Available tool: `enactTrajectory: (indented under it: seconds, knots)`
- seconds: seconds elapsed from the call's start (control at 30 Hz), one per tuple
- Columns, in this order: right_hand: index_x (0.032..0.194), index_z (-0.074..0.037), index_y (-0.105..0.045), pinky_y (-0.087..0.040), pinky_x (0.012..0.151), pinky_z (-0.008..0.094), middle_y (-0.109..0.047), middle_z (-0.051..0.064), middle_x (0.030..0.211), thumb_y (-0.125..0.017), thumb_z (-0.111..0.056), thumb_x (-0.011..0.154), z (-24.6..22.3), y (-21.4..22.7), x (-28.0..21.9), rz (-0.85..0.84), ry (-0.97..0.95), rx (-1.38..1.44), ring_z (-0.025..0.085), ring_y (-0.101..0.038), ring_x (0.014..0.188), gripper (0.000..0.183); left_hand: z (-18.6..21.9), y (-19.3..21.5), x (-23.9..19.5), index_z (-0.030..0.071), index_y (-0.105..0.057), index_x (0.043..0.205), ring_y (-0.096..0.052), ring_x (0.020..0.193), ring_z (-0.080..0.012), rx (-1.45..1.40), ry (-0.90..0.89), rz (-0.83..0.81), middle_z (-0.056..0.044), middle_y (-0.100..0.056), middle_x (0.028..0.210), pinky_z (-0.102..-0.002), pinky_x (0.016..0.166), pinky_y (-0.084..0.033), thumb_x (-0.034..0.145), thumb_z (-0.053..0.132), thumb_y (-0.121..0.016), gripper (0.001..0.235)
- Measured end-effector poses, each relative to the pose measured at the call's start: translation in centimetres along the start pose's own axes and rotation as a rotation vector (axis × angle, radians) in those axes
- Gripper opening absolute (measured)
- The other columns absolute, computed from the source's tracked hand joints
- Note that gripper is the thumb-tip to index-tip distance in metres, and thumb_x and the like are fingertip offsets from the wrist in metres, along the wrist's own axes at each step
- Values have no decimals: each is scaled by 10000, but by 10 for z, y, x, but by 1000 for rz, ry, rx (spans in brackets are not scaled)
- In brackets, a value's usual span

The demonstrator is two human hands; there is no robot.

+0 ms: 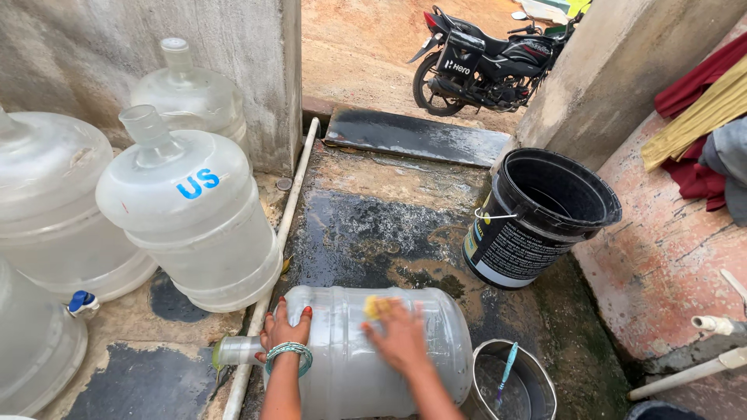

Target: The person cleans a large plastic water dispenser. They first scrub the inside of the dispenser's neck with a toothbrush, then use a yellow sponge to wipe the exterior surface of the dispenser.

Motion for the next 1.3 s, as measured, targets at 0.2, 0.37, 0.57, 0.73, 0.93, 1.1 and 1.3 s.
enactTrajectory:
  seconds: [0.2,0.37,0.57,0.73,0.93,1.1,1.3]
  knots:
    - [1539,-128,-305,11,1254,517,-133,92,1715,-186,-747,960,100,18,-19,163,-166,-32,301,-72,1583,857,9,2,-4,506,-281,1566,-156,1557,-383,36,57,-30,2,-175,1712,-761,1151,-84,816,700,-634,852]
    - [1550,73,-305,-115,1226,503,-275,269,1619,-439,-791,911,-27,-74,-34,188,292,280,420,-193,1528,1083,12,2,1,513,-315,1562,-183,1552,-392,30,69,-27,-7,-205,1710,-764,1151,-99,812,695,-655,844]
    - [1526,-75,-456,-145,1289,459,-332,153,1654,-458,-673,1004,-67,-110,-48,443,543,-134,297,-259,1580,793,9,5,3,542,-392,1518,-247,1518,-426,-57,3,56,-17,-272,1695,-792,1132,-105,742,707,-735,865]
    - [1556,-12,-295,-232,1196,521,-323,218,1612,-327,-652,1001,113,-62,-61,599,-196,26,382,-305,1493,848,0,7,14,277,-632,1352,-608,1255,-357,-675,8,316,-88,-615,1397,-603,1054,-429,748,507,-677,648]
    - [1236,-45,-733,-548,990,496,-764,240,1149,-453,-910,675,184,-90,-59,377,-772,577,403,-715,1121,1069,-43,3,2,28,-729,1275,-680,1157,-444,-662,290,307,-251,-731,1270,-542,1043,-508,932,589,-520,689]
    - [1201,23,-730,-535,991,494,-743,274,1093,-448,-938,751,184,-70,-56,259,-800,373,430,-708,1103,1097,-22,19,-15,177,-399,1580,-401,1417,-479,-253,176,55,-217,-440,1562,-573,1163,-289,816,703,-598,948]
    - [1440,56,-471,-455,1060,512,-514,304,1425,-458,-869,801,150,-21,-33,244,-655,343,453,-532,1298,1124,8,34,-11,438,-289,1601,-337,1482,-427,97,47,-33,-82,-320,1670,-691,1160,-221,759,786,-594,961]
Point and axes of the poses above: each hand's wrist, its own x-axis towards the middle knuckle, its own y-axis out of the back of the hand, z = x × y, the point moved 3 cm from there along x, towards the middle knuckle
